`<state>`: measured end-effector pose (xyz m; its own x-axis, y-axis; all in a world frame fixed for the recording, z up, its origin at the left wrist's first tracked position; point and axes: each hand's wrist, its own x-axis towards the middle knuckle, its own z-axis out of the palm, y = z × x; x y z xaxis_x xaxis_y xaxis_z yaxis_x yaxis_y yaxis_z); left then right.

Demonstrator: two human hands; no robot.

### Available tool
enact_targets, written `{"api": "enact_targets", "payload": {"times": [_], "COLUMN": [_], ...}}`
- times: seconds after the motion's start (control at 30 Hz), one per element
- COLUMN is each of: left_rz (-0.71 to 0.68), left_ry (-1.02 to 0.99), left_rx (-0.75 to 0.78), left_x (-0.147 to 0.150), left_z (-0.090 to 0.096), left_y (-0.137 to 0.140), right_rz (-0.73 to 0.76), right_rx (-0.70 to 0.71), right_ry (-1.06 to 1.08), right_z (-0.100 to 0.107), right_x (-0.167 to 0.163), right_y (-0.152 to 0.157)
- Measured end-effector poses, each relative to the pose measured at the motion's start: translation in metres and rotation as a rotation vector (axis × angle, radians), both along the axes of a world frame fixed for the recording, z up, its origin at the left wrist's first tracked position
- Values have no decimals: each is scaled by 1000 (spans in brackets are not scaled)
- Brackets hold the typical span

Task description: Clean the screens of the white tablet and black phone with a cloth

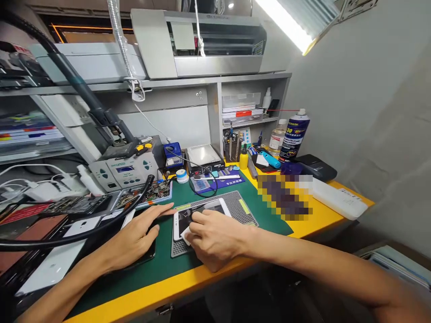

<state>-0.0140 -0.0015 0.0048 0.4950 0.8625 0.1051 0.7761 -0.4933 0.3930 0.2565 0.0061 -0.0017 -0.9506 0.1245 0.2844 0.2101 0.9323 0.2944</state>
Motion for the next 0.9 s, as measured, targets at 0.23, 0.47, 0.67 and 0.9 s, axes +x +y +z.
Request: {"api": "enact_targets", "payload": {"times": [0.23, 0.47, 0.67, 0.9], "left_rz": [57, -8, -2, -9], "left_ry": [40, 228, 246, 259], "left_rx": [-10, -32, -50, -136], "left_x": [-11, -20, -19, -25], "left_z": [7, 10, 18, 29], "left_y": [0, -1, -3, -3], "right_rz": [-75, -159, -158, -165], "right_rx": [-2, -68, -63, -60], "right_ry": [79, 159, 193, 217], "right_z": [-3, 3, 2, -5], "right_x": [14, 26, 28, 29], "right_y": [-8, -18, -21, -20]}}
